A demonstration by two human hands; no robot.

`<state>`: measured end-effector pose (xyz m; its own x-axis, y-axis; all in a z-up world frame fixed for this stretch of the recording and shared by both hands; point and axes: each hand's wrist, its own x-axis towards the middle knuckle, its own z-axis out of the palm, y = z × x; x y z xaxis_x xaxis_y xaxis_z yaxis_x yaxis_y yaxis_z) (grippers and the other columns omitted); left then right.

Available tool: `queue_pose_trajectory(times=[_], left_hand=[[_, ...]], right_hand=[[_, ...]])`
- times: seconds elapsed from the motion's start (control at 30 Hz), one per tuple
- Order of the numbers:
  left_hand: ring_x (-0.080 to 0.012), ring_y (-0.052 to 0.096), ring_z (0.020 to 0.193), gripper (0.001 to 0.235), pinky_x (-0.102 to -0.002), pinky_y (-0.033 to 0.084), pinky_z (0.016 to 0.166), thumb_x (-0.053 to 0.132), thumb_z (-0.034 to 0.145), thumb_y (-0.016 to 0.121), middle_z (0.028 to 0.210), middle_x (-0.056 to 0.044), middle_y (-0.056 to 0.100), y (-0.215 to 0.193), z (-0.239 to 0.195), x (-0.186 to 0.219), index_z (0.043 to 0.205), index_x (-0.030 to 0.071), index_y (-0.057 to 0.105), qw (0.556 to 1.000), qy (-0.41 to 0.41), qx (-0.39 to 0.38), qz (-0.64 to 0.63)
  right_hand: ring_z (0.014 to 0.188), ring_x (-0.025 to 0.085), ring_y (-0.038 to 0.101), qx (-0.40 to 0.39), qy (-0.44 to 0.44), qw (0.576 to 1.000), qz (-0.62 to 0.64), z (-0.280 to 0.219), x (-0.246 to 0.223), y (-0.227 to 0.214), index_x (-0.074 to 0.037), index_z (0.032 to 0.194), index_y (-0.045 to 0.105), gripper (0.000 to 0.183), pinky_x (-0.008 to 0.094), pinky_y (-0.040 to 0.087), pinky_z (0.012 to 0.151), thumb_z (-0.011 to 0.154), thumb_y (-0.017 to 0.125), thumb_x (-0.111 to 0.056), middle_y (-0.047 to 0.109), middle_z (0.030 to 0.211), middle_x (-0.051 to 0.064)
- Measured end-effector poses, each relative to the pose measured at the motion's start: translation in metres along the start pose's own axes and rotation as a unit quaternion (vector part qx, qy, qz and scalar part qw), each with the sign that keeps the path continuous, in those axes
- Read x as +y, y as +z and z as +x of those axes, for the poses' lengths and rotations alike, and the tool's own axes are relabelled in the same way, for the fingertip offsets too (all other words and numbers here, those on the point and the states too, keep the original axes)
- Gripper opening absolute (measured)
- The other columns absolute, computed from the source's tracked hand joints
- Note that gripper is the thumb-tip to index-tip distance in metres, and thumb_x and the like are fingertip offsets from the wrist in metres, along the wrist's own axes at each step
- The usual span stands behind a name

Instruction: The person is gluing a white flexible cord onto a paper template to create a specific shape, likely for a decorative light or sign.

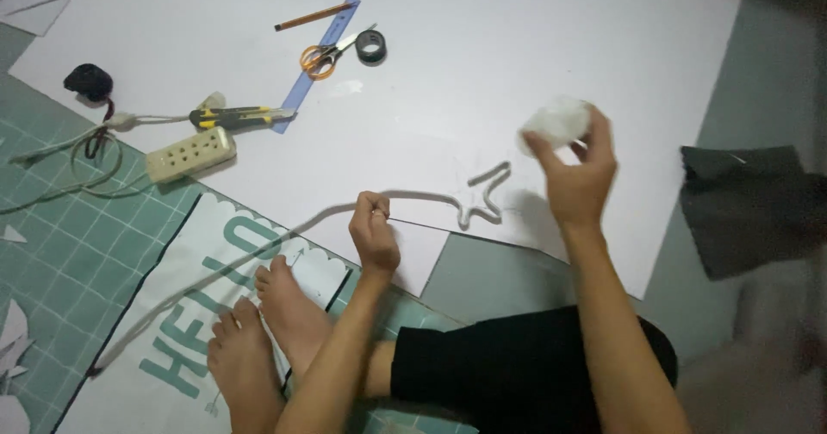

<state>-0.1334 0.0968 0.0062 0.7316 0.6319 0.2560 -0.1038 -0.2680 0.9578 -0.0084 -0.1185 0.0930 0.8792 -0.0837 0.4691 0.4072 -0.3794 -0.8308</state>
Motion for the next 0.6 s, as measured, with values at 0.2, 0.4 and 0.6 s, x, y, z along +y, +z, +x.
queue_pose_trajectory(times=[0.2,0.4,0.6], left_hand=[[-0.0165,0.046,0.061,0.009,-0.03,0.044,0.063,0.012,0.079,0.038,0.064,0.0,0.042,0.002,0.01,-0.009,0.075,0.018,0.043,1.0,0.013,0.004,0.017],[-0.014,0.043,0.057,0.014,-0.029,0.044,0.057,0.008,0.076,0.037,0.061,0.001,0.041,0.014,0.022,0.006,0.074,0.019,0.046,0.998,0.015,-0.01,0.054],[-0.0211,0.056,0.074,0.023,-0.036,0.051,0.077,0.001,0.075,0.037,0.074,-0.003,0.052,0.028,0.054,0.028,0.087,0.013,0.053,0.995,0.066,-0.051,0.058]], right_hand=[[0.122,0.036,0.064,-0.105,-0.009,0.994,-0.018,-0.007,-0.005,0.043,-0.006,0.134,0.061,0.069,0.054,0.051,0.102,0.078,0.096,-0.024,0.07,0.127,0.015],[0.124,0.037,0.063,-0.134,0.006,0.991,-0.015,-0.003,0.003,0.048,-0.005,0.135,0.059,0.07,0.056,0.046,0.108,0.078,0.096,-0.019,0.069,0.129,0.016],[0.123,0.038,0.064,-0.159,-0.014,0.987,0.007,0.003,0.009,0.057,-0.003,0.136,0.06,0.07,0.056,0.045,0.109,0.078,0.096,-0.019,0.069,0.126,0.019]])
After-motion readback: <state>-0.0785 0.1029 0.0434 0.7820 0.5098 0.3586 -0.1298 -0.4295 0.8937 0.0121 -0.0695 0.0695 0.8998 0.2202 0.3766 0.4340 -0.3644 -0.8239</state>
